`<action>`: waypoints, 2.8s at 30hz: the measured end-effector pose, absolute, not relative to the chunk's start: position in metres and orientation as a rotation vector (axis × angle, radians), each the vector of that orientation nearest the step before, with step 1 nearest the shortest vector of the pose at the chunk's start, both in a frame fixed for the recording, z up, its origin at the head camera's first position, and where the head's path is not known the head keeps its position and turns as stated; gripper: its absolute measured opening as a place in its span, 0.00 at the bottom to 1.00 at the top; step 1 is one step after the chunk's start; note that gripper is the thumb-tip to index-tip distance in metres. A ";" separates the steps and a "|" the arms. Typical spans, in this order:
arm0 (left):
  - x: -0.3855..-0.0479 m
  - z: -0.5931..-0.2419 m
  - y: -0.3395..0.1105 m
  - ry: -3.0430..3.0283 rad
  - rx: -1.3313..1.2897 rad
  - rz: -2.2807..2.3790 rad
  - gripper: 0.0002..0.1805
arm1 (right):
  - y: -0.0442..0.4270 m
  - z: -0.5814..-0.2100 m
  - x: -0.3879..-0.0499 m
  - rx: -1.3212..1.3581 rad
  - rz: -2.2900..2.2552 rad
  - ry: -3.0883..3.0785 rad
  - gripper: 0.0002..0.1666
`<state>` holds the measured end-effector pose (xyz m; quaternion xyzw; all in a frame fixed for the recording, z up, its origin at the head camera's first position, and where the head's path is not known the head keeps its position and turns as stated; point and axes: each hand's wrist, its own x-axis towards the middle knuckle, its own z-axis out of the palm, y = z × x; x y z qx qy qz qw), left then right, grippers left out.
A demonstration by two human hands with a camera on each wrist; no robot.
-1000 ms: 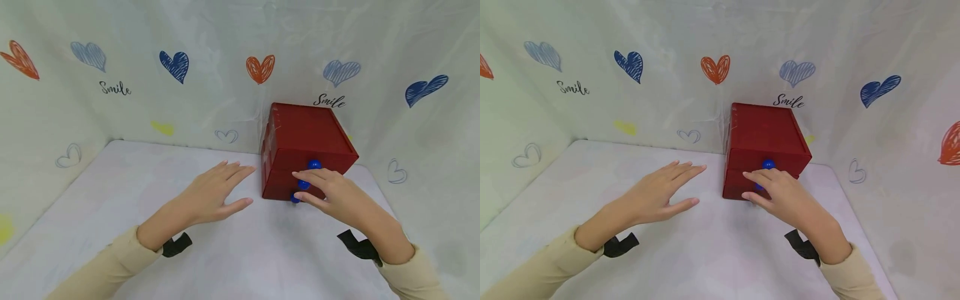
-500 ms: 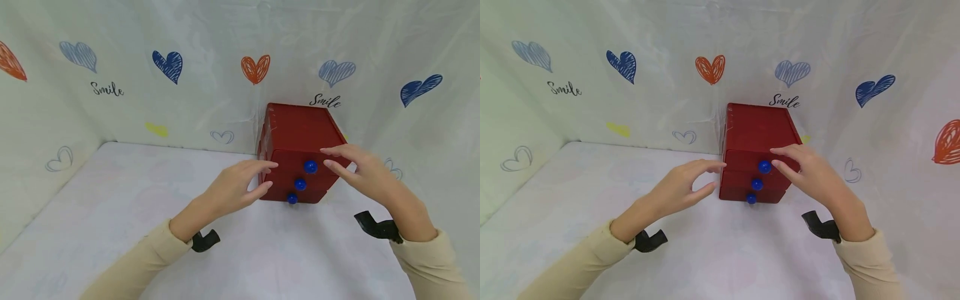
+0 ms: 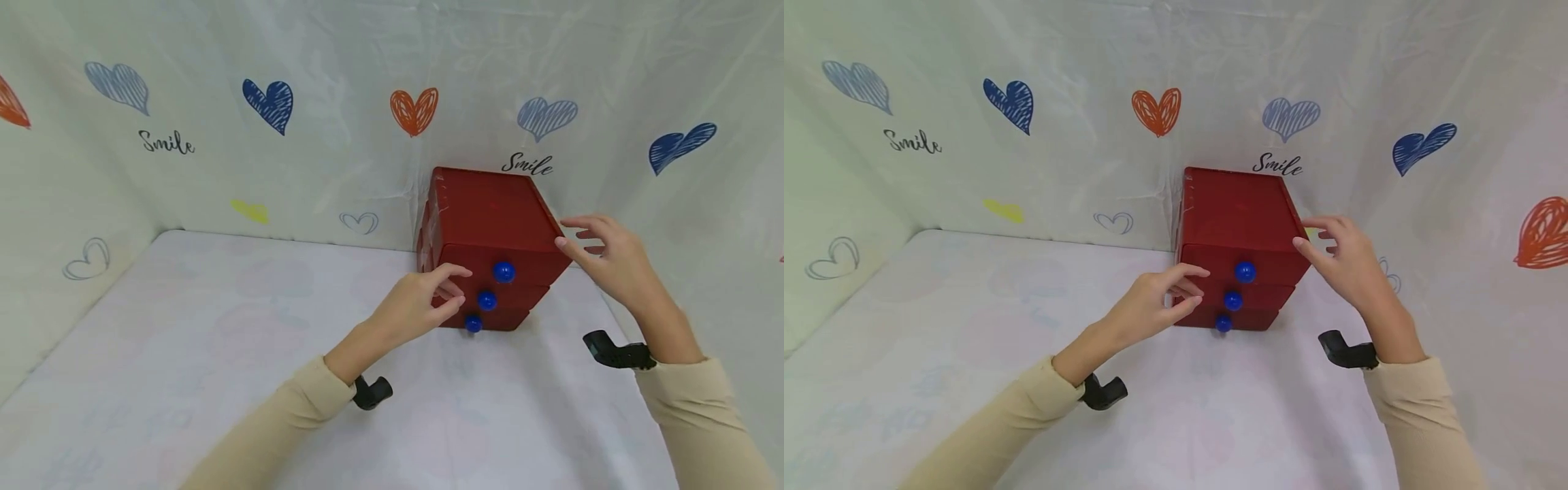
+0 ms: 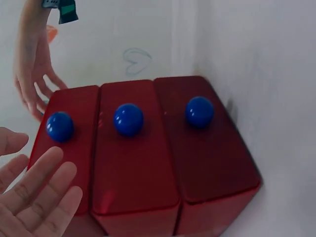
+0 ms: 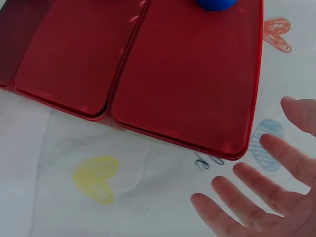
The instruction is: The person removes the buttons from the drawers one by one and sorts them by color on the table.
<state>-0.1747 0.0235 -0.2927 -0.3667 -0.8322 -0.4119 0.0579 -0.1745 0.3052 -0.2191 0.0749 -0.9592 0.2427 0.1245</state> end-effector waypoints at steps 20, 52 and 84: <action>-0.193 -0.304 0.083 -2.497 -1.004 -1.406 0.22 | 0.336 -0.238 -0.208 -0.009 1.539 -2.861 0.40; -0.171 -0.303 0.091 -2.506 -0.960 -1.319 0.18 | 0.341 -0.245 -0.211 0.181 1.357 -2.829 0.30; -0.139 -0.310 0.091 -2.403 -1.028 -1.344 0.17 | 0.341 -0.252 -0.207 0.119 1.272 -2.767 0.31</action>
